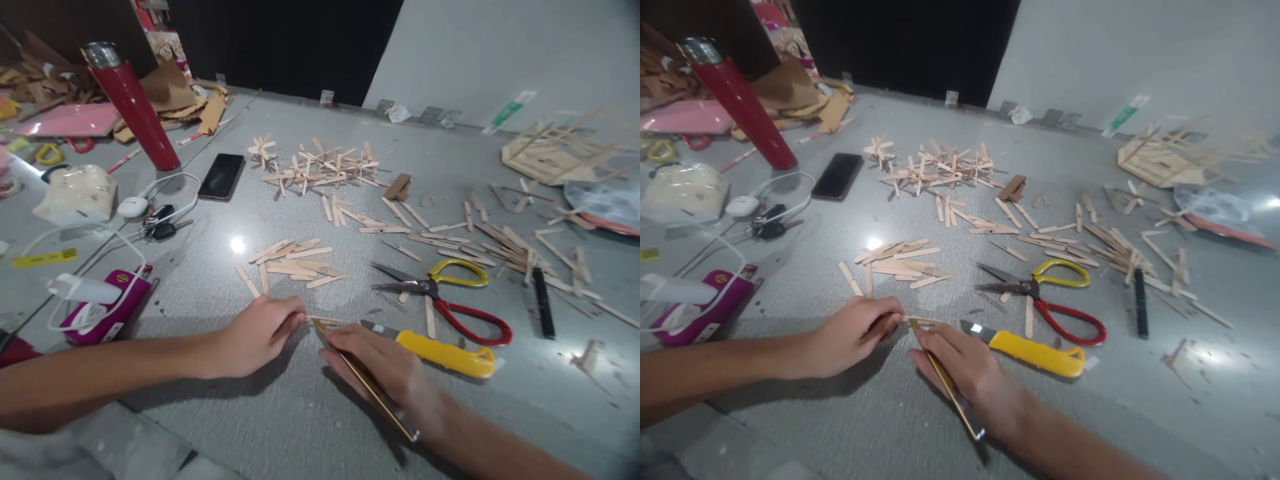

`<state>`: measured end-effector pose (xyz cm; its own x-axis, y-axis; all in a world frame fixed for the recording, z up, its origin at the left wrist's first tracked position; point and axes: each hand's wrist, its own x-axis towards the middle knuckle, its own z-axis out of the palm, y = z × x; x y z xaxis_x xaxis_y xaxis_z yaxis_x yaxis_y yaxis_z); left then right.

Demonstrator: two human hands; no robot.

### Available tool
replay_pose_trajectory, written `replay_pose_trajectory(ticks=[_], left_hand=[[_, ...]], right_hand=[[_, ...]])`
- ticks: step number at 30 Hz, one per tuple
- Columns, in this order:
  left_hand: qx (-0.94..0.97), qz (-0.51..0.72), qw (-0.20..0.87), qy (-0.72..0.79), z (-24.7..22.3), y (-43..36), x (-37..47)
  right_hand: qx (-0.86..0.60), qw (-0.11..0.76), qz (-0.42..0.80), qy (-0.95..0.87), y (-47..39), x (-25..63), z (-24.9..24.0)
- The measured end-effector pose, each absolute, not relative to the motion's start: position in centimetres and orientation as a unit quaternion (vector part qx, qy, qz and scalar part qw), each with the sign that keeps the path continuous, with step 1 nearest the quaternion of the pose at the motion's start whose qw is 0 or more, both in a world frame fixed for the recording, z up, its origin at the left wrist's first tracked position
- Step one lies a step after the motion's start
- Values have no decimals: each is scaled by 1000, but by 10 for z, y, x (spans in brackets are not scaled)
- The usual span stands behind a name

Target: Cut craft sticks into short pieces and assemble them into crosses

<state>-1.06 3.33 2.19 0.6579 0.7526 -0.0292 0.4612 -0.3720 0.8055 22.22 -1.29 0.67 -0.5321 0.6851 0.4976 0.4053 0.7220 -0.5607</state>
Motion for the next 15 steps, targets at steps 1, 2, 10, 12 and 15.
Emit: replay_pose_trajectory(ticks=[1,2,10,12,15], left_hand=[[812,171,416,373,22,34,-10],[815,166,414,370,22,34,-10],[831,161,408,343,22,36,-10],[830,167,408,341,21,36,-10],[831,176,397,348,20,35,-10]], right_hand=[[-318,351,182,-861,-12,222,5],[-319,336,163,-871,-12,223,3],[-256,240,-31,-936,-13,226,11],[-240,226,-57,-942,-13,226,15],[-238,235,-51,-941,-14,227,15]])
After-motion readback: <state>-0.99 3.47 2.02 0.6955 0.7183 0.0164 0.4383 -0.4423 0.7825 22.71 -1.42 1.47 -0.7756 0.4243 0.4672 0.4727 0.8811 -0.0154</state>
